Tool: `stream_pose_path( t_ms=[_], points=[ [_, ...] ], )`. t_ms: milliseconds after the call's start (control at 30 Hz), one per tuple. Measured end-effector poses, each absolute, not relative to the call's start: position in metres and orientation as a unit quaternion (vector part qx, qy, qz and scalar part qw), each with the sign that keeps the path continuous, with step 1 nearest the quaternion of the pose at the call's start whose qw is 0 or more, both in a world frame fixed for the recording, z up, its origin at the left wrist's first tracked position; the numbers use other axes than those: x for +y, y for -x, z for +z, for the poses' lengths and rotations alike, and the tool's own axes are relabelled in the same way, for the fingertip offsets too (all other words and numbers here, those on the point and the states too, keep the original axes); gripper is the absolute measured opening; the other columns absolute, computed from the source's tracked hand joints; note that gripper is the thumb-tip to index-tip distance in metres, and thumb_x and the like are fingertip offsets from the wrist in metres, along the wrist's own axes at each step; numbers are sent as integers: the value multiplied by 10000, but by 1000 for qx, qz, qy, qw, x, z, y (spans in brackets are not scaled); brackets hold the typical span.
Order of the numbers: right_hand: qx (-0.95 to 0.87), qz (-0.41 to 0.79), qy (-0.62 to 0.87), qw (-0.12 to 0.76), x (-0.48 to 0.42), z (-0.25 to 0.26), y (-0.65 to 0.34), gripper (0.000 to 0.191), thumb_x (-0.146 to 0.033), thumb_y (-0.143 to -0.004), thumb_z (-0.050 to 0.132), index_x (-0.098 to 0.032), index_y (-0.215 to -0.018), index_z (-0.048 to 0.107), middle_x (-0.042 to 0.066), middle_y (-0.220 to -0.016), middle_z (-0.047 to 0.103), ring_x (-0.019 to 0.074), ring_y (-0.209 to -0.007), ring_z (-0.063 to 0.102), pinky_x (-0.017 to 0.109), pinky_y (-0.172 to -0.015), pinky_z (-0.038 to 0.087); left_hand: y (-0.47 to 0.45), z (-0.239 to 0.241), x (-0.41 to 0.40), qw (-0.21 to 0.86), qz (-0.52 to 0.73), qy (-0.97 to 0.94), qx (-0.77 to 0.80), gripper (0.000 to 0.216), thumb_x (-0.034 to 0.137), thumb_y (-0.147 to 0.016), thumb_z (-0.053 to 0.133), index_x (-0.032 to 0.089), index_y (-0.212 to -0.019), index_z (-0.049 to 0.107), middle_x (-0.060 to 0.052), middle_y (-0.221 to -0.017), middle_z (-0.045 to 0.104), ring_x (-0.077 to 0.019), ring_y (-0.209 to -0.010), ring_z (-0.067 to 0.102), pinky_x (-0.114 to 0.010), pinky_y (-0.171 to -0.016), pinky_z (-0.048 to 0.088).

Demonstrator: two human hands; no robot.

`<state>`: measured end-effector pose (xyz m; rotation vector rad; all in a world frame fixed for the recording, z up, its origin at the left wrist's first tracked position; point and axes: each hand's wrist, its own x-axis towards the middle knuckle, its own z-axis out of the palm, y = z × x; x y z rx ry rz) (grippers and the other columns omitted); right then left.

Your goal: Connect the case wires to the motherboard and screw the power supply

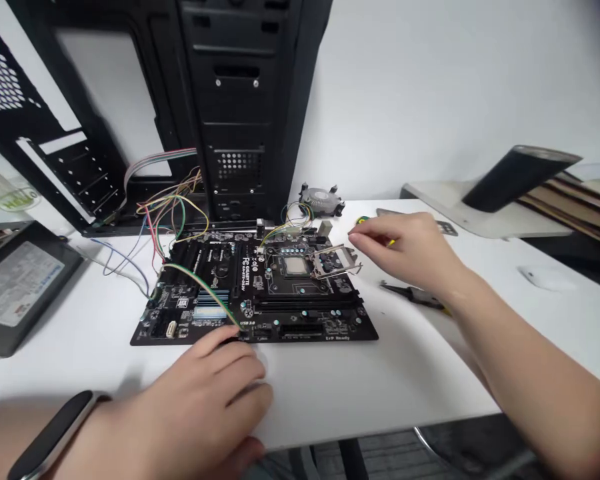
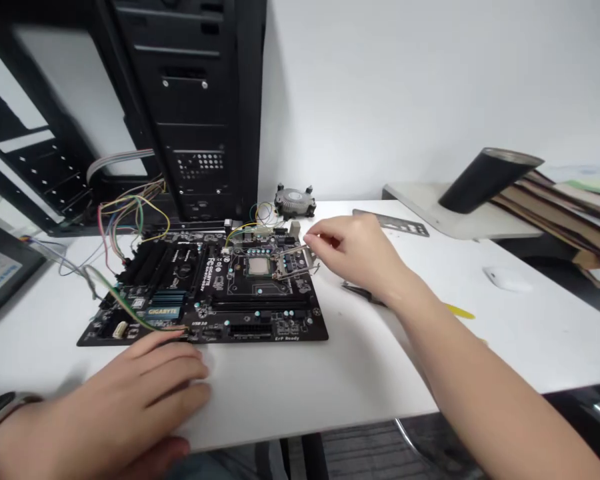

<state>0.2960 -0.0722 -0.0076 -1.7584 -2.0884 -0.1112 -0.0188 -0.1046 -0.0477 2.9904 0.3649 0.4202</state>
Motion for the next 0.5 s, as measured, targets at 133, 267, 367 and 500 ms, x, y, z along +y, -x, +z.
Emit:
stream_pose_path(
  t_ms=[133, 267, 367, 500],
  points=[
    [-726, -30, 660, 189, -70, -9, -295, 260, -318, -867, 480, -198, -836, 709, 44, -755, 705, 169, -655, 599, 303, -648, 425, 17, -50, -102, 58, 172, -976, 118, 160, 329, -847, 586, 226, -966, 615, -5, -998, 677, -176, -940, 564, -321, -981, 353],
    [-689, 11, 700, 188, -67, -9, -295, 261, -333, -853, 497, -186, -866, 713, 22, -654, 669, 159, -612, 585, 291, -615, 412, 18, -54, -104, 65, 199, -968, 138, 153, 317, -864, 572, 229, -976, 628, 0, -1050, 685, -170, -989, 569, -304, -1006, 337],
    [-676, 69, 708, 189, -67, -10, -297, 264, -352, -833, 526, -180, -931, 700, 4, -623, 655, 151, -579, 576, 289, -598, 420, 20, -56, -106, 50, 207, -967, 141, 203, 339, -869, 571, 223, -1027, 626, -6, -1085, 687, -172, -1003, 573, -309, -1017, 319],
    [-676, 138, 692, 212, -68, -16, -298, 279, -366, -801, 558, -177, -964, 681, 12, -681, 674, 152, -609, 601, 295, -610, 459, 20, -56, -107, 34, 187, -973, 133, 261, 356, -865, 576, 213, -1080, 610, -22, -1133, 678, -187, -1034, 570, -329, -1014, 328]
  ],
)
